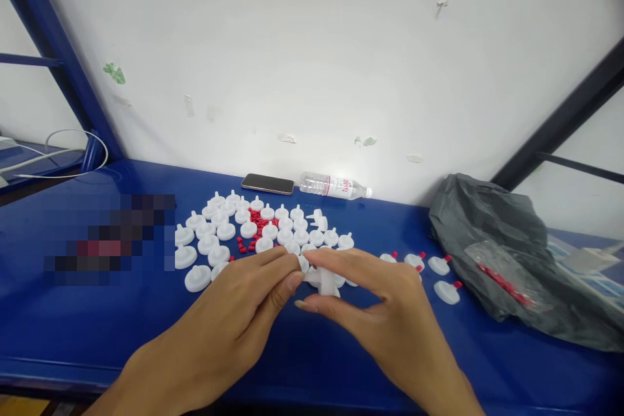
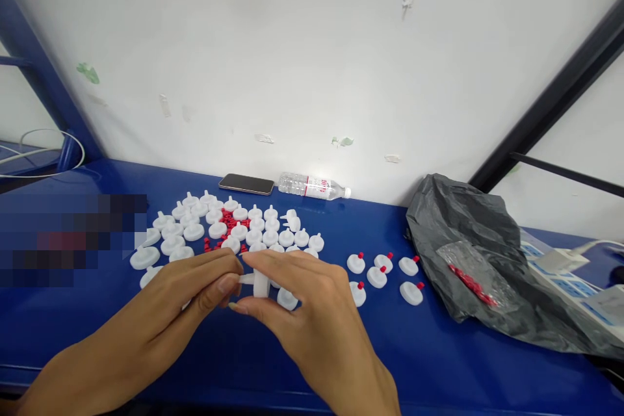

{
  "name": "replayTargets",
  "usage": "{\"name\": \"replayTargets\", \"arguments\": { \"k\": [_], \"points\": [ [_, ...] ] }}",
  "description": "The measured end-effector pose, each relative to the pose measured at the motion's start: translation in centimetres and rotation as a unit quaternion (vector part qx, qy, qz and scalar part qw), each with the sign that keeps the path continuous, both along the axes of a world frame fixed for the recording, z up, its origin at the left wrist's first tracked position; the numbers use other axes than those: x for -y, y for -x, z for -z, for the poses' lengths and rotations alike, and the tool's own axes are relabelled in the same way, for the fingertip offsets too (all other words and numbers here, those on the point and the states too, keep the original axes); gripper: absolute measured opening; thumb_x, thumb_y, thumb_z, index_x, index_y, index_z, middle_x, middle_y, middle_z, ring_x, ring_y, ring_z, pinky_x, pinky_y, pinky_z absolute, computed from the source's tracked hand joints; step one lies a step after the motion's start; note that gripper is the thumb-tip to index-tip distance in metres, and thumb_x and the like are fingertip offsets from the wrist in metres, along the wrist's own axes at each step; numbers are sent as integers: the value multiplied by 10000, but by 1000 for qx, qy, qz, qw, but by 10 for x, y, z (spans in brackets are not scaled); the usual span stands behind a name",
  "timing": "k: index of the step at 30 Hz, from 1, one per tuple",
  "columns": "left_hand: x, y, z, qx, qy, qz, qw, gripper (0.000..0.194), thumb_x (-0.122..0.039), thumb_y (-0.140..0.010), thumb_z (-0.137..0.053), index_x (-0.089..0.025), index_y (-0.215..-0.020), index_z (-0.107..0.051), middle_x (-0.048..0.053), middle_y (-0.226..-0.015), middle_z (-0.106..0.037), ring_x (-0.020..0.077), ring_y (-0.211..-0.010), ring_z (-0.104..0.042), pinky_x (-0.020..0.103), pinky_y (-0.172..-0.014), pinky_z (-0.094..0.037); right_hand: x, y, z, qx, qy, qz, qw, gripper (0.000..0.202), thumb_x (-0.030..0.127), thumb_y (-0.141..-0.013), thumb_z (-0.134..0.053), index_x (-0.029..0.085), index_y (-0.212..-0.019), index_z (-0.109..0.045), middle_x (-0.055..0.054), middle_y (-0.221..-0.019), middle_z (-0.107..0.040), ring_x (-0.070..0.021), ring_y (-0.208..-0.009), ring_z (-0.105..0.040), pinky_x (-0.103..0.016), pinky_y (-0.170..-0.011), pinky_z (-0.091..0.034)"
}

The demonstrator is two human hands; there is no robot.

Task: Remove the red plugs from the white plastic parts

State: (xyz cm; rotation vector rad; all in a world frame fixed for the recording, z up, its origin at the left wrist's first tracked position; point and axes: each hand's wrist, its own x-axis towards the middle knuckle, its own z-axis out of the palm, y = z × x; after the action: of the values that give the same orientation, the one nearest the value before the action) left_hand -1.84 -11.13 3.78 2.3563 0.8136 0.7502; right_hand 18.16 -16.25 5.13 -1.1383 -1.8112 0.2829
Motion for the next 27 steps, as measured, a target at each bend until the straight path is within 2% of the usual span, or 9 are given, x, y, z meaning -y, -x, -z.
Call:
{"name": "replayTargets", "arguments": {
  "k": [6, 10, 16, 21, 24, 27],
  "points": [
    [2, -1, 1, 39, -20, -18, 999, 331, -309, -1092, -338, -240, -827, -525, -40, -737, -603, 131, -678, -576, 244, -706, -481, -1, 4, 6, -6, -35, 4, 999, 410, 215, -776, -886, 263, -1165, -765, 37, -1069, -815, -173, -941, -775, -249, -863, -621],
    [3, -1, -2, 58, -50, -26, 997, 323, -296, -1083, -334, -242, -815, -506, -44, -702, -600, 130, -640, -577, 245, -666, -476, -2, 10, 5, 1, -62, 5, 998, 387, 207, -820, -850, 258, -1192, -753, 23, -1103, -809, -176, -957, -774, -255, -869, -618],
    [-5, -1, -9, 51, -68, -2, 996, 327, -270, -1056, -346, -234, -742, -433, -28, -720, -639, 122, -554, -547, 258, -588, -461, 0, 18, 5, 4, -81, 28, 996, 378, 217, -840, -833, 236, -1207, -743, 3, -1086, -813, -168, -906, -773, -246, -843, -618],
    [-4, 0, -10, 46, -67, -15, 997, 330, -293, -1053, -348, -232, -749, -462, -17, -756, -676, 119, -540, -546, 264, -603, -481, -1, 21, 9, 0, -93, 23, 995, 377, 231, -860, -817, 268, -1225, -732, 12, -1078, -813, -169, -891, -771, -257, -825, -624],
    [-3, 2, -12, 47, -50, -25, 997, 374, -353, -1068, -325, -231, -755, -490, -12, -771, -692, 123, -546, -557, 270, -619, -492, -3, 26, 10, 4, -118, 37, 992, 356, 219, -869, -804, 238, -1218, -735, -9, -1097, -810, -179, -939, -772, -262, -887, -616],
    [-5, 3, -16, 35, -38, -4, 999, 389, -371, -1079, -321, -234, -785, -536, -20, -740, -675, 136, -590, -584, 262, -634, -485, -2, 28, 9, 28, -114, 53, 992, 305, 209, -888, -777, 215, -1191, -737, -21, -1123, -804, -183, -999, -767, -248, -935, -595]
  ]
}}
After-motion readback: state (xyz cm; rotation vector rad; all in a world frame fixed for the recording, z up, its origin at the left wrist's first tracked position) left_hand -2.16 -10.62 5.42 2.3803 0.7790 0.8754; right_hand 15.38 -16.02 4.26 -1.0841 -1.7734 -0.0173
